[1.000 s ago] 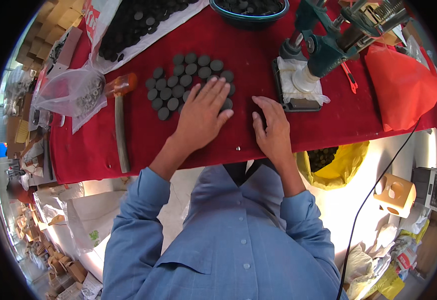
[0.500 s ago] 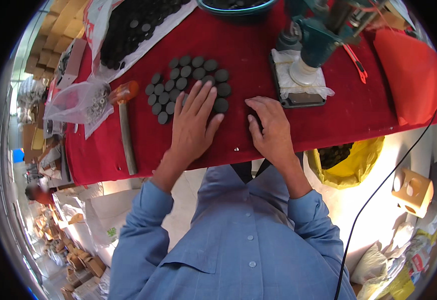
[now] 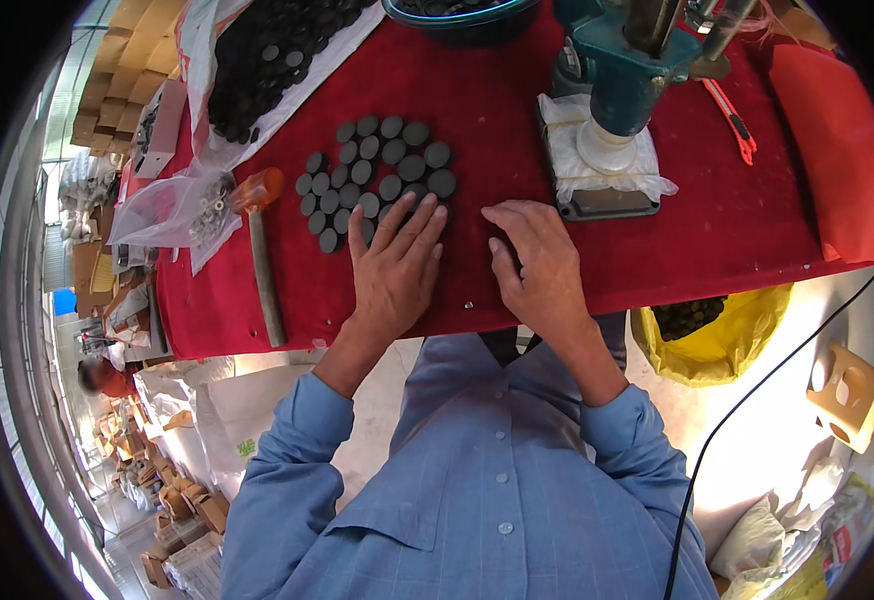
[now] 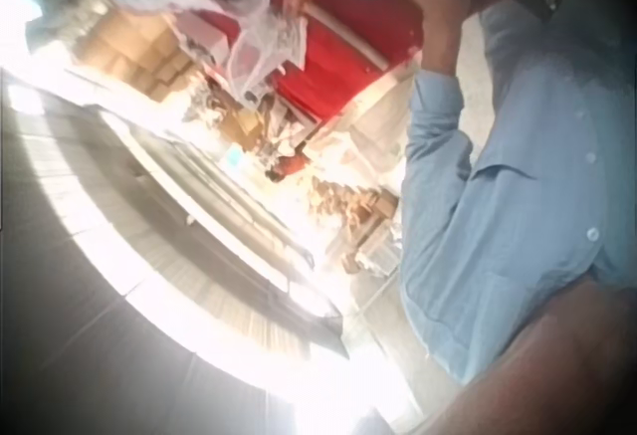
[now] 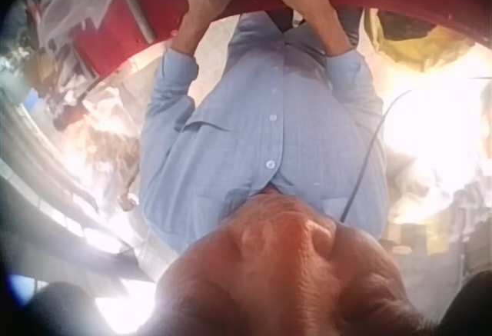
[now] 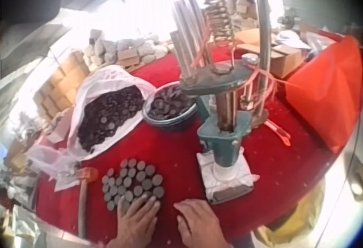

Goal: The person sorts and arranges small circular rubber or plastic parts by hand, taking them from a storage bag and placing them onto a table.

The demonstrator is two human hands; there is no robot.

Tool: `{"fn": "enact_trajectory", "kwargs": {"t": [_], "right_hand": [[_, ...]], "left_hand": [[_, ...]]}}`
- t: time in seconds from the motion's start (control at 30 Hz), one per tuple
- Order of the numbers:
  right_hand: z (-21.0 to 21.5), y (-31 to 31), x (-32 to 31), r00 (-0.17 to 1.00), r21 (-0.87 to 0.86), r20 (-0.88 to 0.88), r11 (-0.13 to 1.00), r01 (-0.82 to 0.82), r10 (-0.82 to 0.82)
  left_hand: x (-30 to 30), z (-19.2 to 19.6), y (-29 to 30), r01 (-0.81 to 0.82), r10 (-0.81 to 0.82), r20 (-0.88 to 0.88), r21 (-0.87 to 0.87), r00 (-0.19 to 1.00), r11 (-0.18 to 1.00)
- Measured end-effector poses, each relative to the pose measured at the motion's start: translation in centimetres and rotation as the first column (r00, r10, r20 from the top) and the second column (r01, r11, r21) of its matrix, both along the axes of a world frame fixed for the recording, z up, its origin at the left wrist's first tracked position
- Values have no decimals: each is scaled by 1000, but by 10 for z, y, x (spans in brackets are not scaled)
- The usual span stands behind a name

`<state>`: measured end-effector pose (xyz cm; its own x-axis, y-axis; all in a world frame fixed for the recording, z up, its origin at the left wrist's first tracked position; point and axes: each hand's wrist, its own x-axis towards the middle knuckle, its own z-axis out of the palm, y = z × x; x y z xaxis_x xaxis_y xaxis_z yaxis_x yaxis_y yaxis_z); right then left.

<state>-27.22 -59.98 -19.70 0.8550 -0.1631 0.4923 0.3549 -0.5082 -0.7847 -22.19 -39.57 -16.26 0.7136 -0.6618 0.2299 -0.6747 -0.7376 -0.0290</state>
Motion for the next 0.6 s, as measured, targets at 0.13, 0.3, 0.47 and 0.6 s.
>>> {"fn": "enact_trajectory", "kwargs": {"t": [0.13,0.3,0.47,0.6], "right_hand": [[-2,0,1,1000,8,13,1000,-3,3],[-2,-2,0,1000,22,-1,1000,-1,1],[-3,-1,0,1000,28,-3,1000,1,-1],[0,-3,-1,1000,18,-27,1000,-16,17]], "left_hand": [[0,7,-2,-50,50,-71,2,996,999],[0,24,12,-58,6,-109,-484,994,873],[-44,12,47,-267,269,-59,-441,961,857],[-54,0,39,-244,190,-162,-443,968,863]]}}
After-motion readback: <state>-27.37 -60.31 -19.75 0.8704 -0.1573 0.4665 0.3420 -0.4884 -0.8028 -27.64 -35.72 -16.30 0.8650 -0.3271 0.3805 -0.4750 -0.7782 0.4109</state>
